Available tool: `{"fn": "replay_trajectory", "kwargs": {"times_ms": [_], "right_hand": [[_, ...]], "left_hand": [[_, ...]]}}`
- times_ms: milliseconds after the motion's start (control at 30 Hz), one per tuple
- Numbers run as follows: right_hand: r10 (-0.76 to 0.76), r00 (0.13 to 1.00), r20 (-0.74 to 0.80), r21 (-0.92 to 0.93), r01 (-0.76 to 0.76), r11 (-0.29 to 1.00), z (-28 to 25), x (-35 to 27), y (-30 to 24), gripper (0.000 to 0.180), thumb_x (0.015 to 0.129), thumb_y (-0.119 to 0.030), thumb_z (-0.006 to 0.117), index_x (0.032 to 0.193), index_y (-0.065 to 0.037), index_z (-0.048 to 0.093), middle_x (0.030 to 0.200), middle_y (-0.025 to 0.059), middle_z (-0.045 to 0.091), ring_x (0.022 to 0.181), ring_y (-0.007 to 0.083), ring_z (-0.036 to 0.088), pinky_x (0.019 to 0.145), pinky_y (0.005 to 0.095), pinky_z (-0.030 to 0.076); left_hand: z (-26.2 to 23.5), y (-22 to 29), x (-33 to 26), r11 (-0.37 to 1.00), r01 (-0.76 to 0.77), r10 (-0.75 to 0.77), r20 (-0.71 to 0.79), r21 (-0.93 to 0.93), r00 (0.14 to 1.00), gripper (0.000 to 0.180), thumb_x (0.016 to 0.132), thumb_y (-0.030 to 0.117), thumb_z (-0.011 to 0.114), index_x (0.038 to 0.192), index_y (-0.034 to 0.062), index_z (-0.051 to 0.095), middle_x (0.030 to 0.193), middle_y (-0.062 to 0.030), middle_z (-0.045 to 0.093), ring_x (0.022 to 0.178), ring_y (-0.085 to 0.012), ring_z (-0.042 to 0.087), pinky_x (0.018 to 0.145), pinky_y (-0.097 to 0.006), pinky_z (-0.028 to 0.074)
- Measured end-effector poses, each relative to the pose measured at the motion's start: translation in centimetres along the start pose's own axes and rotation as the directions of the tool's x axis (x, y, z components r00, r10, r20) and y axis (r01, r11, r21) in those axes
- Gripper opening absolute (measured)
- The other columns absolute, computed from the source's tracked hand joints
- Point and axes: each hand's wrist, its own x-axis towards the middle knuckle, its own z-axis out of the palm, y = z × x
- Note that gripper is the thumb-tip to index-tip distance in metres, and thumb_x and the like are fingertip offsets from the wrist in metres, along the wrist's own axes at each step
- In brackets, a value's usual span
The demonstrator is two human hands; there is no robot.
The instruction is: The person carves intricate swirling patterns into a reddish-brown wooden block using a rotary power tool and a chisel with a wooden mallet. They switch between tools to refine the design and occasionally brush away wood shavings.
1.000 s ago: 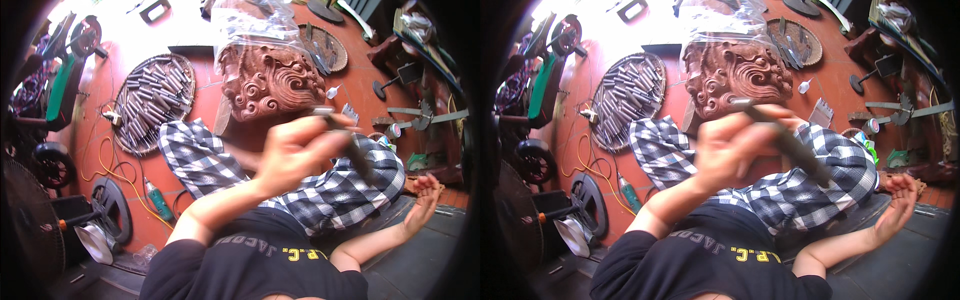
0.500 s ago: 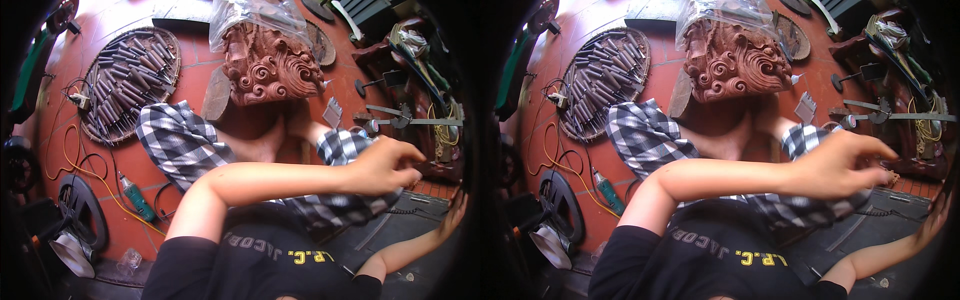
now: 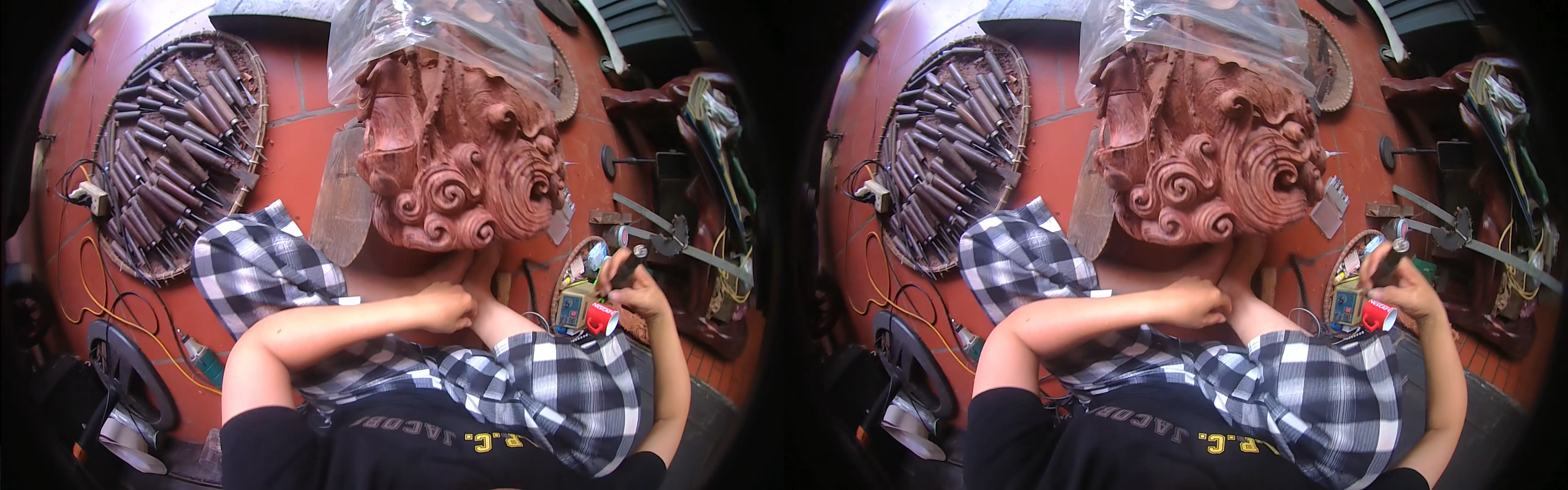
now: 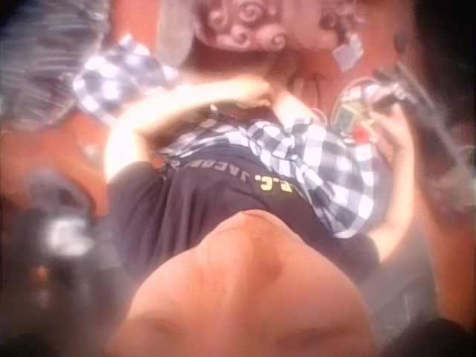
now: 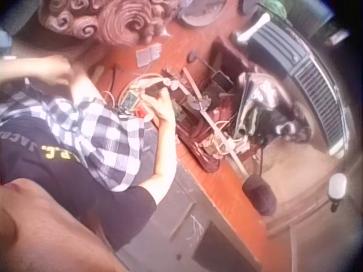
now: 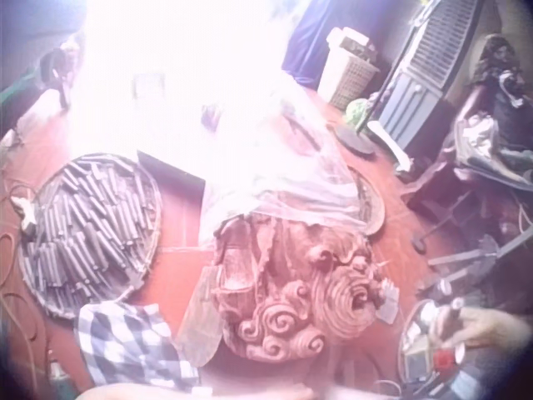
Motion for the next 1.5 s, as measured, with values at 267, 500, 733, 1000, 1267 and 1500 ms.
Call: {"fn": "replay_trajectory", "kwargs": {"times_ms": [267, 500, 733, 1000, 1267, 1500], "right_hand": [[0.166, 0.947, 0.274, 0.23, -0.232, 0.945, 3.8, 5.1, 5.2, 0.028, 0.079, -0.015, 0.082, 0.077, -0.006, 0.055, 0.078, 0.0064, 0.058, 0.075, 0.0166, 0.055, 0.068, 0.0305, 0.043], [0.163, 0.981, 0.105, 0.333, -0.189, 0.924, 5.7, 3.7, 5.7, 0.028, 0.081, -0.019, 0.082, 0.074, -0.005, 0.059, 0.075, 0.0064, 0.056, 0.072, 0.0183, 0.052, 0.067, 0.0316, 0.042], [0.134, 0.984, 0.12, 0.317, -0.166, 0.934, 6.3, 4.8, 6.3, 0.021, 0.085, -0.016, 0.076, 0.079, -0.005, 0.059, 0.077, 0.0061, 0.056, 0.075, 0.0172, 0.053, 0.07, 0.031, 0.043], [0.065, 0.963, 0.261, 0.18, -0.115, 0.977, 7.7, 6.6, 3.1, 0.022, 0.079, -0.016, 0.082, 0.078, -0.004, 0.064, 0.079, 0.0039, 0.06, 0.074, 0.0124, 0.056, 0.066, 0.027, 0.044], [0.001, 0.974, 0.228, 0.105, -0.025, 0.994, 6.8, 7.0, 5.8, 0.022, 0.081, -0.016, 0.08, 0.077, -0.005, 0.062, 0.078, 0.0044, 0.059, 0.072, 0.013, 0.054, 0.065, 0.0279, 0.042], [0.065, 0.988, -0.141, -0.041, -0.072, 0.997, 0.4, 4.4, 17.7, 0.023, 0.082, -0.012, 0.077, 0.078, -0.009, 0.054, 0.077, 0.0026, 0.055, 0.073, 0.0137, 0.053, 0.069, 0.0288, 0.043]], "left_hand": [[0.2, -0.2, -0.3, 0.991, 0.127, -0.13, 0.115, 0.031, 0.985, 0.024, 0.087, 0.026, 0.066, 0.101, 0.0072, 0.07, 0.099, -0.0171, 0.071, 0.095, -0.0366, 0.068, 0.085, -0.049, 0.052], [0.6, 0.1, -1.0, 0.995, 0.098, -0.099, 0.094, 0.015, 0.991, 0.026, 0.087, 0.022, 0.064, 0.099, -0.0006, 0.067, 0.098, -0.0198, 0.07, 0.092, -0.0385, 0.068, 0.08, -0.048, 0.054], [0.3, 0.1, -1.2, 0.993, 0.113, -0.116, 0.072, 0.045, 0.991, 0.026, 0.087, 0.022, 0.066, 0.099, -0.0012, 0.067, 0.096, -0.0197, 0.069, 0.091, -0.0369, 0.068, 0.079, -0.047, 0.055], [-10.3, 8.1, -10.7, 0.978, 0.198, -0.187, -0.148, 0.067, 0.971, 0.032, 0.089, 0.031, 0.068, 0.094, 0.0001, 0.067, 0.094, -0.0166, 0.07, 0.086, -0.0357, 0.069, 0.074, -0.044, 0.055], [-1.3, -4.5, -35.4, 0.796, -0.225, -0.541, -0.492, -0.562, -0.682, 0.029, 0.1, 0.03, 0.055, 0.103, 0.0012, 0.062, 0.097, -0.0103, 0.064, 0.087, -0.0182, 0.06, 0.078, -0.028, 0.047], [-1.4, -11.0, -34.2, 0.413, -0.851, -0.897, -0.307, -0.324, -0.318, 0.057, 0.095, 0.029, 0.063, 0.137, -0.0037, 0.042, 0.134, -0.0236, 0.051, 0.117, -0.0317, 0.056, 0.106, -0.039, 0.045]]}}
